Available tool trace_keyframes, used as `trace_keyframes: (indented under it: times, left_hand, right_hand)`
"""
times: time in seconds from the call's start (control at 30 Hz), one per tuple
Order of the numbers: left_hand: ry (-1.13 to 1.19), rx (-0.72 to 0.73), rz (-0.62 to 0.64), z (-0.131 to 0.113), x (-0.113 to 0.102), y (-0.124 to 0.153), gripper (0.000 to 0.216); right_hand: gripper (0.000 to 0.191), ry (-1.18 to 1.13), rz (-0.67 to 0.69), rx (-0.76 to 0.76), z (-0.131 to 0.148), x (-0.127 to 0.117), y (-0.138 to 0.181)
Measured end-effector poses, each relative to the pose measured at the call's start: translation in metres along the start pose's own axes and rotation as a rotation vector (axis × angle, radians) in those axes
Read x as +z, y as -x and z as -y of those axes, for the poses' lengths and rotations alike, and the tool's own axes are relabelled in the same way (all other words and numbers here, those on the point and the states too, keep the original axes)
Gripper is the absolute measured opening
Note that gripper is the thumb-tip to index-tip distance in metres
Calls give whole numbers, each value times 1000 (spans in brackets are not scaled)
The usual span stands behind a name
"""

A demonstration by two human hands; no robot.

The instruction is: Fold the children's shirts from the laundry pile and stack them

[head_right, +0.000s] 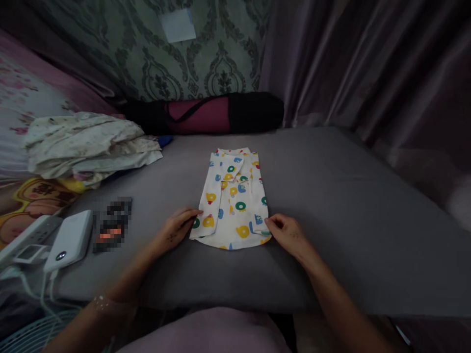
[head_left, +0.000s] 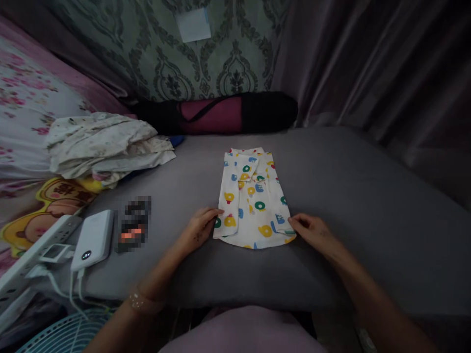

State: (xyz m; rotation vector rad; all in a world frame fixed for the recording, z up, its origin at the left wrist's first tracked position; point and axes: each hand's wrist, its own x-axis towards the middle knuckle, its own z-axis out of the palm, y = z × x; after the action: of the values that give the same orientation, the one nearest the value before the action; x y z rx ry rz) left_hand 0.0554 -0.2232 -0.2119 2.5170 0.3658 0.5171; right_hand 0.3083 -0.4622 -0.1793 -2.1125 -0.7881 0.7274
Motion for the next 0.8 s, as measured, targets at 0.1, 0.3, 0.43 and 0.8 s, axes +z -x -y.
trace_keyframes:
  times: [0.1, 0.3, 0.43, 0.8]
  left_hand:
    - [5, 55, 16, 8, -1, 0, 34]
    - [-274, 171, 54, 10, -10, -11, 37]
    - [-311, 203, 197, 1, -18, -22, 38]
    - [321, -74, 217, 0, -20, -39, 31]
  right_hand:
    - [40, -187, 74, 28, -2, -3, 5]
    - [48, 248, 43, -476, -19, -5, 0]
    - [45, 479, -14, -656, -24, -9, -19]
    - [38, 162, 186, -531, -17, -19, -52]
